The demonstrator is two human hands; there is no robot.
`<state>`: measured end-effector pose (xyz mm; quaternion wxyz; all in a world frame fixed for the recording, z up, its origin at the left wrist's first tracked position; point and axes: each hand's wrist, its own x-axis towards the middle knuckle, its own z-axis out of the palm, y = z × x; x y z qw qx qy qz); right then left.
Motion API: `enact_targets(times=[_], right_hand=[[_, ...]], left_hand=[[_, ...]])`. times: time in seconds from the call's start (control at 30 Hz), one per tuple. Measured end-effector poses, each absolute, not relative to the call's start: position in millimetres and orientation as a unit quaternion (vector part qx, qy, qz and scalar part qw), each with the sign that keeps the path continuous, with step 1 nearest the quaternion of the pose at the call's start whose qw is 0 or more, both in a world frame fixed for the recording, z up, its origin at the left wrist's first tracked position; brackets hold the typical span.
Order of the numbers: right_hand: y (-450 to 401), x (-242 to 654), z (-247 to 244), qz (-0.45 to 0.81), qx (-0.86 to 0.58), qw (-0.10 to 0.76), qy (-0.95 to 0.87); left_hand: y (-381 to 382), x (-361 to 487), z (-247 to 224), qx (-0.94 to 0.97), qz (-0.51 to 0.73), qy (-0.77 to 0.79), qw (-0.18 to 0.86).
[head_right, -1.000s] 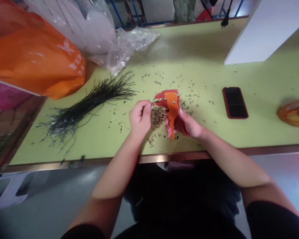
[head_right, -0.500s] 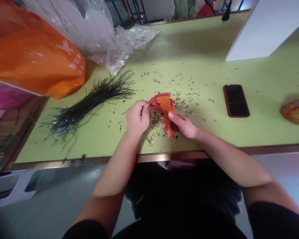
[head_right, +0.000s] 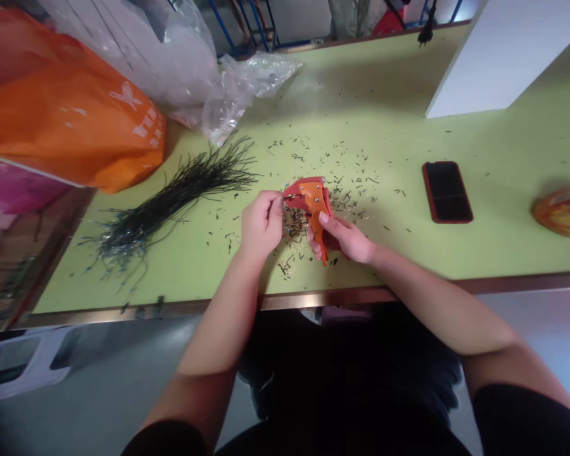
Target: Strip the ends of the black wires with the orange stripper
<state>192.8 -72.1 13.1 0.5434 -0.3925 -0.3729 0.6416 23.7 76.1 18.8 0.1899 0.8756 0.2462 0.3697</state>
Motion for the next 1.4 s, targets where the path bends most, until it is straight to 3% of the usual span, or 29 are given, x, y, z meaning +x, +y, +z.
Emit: enact_targets(times=[0.43,1.2,1.4], right_hand=[[-72.0,195.7,9.9,0.660,-0.367,0.533,-0.381],[-68.7,187.9,9.2,0.581,-0.450,0.546,-0.401],[-69.1,181.8,8.3,0.562,-0.480,0.560,-0.373]], left_hand=[[76.0,23.0,16.3,0.845,0.396,0.233,0.272],[73.7,21.8,21.1,0.856,0.362,0.260,0.262],[76.1,21.6,23.7,0.882,0.329,0.260,0.214]])
